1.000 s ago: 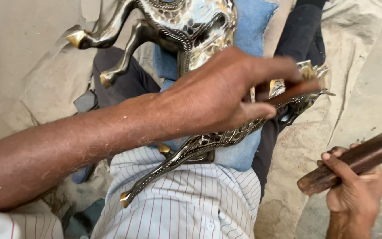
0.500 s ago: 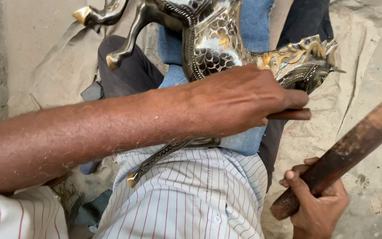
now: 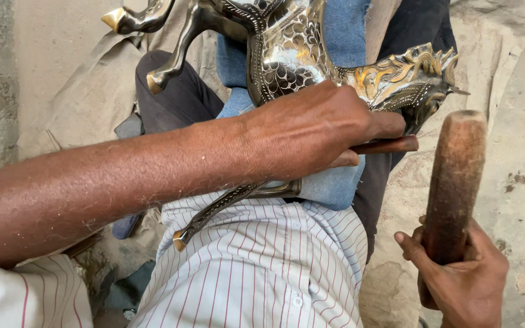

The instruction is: The person sits on the ground with a brass horse sculpture resting on their lap. They hold a punch against the sculpture's surface with one hand and strike it with a wooden mallet in the other hand, repositioning the punch repeatedly to work different areas of the decorated metal figure.

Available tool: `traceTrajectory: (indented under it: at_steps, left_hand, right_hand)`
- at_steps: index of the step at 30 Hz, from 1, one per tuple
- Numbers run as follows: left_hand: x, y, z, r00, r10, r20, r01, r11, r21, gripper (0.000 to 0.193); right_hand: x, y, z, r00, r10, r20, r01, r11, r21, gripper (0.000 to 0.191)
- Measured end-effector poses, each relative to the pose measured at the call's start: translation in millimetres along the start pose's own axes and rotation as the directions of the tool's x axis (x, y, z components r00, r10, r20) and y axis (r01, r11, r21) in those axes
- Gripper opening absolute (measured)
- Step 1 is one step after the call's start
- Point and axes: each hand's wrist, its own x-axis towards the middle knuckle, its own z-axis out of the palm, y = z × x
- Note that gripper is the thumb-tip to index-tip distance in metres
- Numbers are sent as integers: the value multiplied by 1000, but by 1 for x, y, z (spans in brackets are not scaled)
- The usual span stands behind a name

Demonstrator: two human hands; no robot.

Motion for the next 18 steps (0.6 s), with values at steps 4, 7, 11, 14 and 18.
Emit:
traceTrajectory:
  at_steps: [4, 7, 11, 14, 18]
  left_hand:
    - [-1, 0, -3, 999, -35, 33, 35, 999, -2, 36]
    - [-1, 1, -4, 999, -30, 24, 30, 999, -25, 35]
    - [1, -3, -5, 999, -10, 52, 12, 999, -48, 36]
    - [1, -6, -8, 998, 9, 64, -6, 998, -59, 36]
    - [3, -10, -11, 996, 66, 63, -60, 994, -88, 38]
  right_hand:
    - [1, -7, -6, 999, -10, -47, 7, 998, -58, 13]
    - [4, -8, -12, 998, -56, 8, 56, 977, -205, 20]
    - [8, -8, -14, 998, -5, -61, 2, 999, -46, 14]
    - [8, -9, -11, 998, 47, 43, -22, 886, -464, 28]
    - [2, -7, -4, 992, -60, -112, 53, 997, -63, 18]
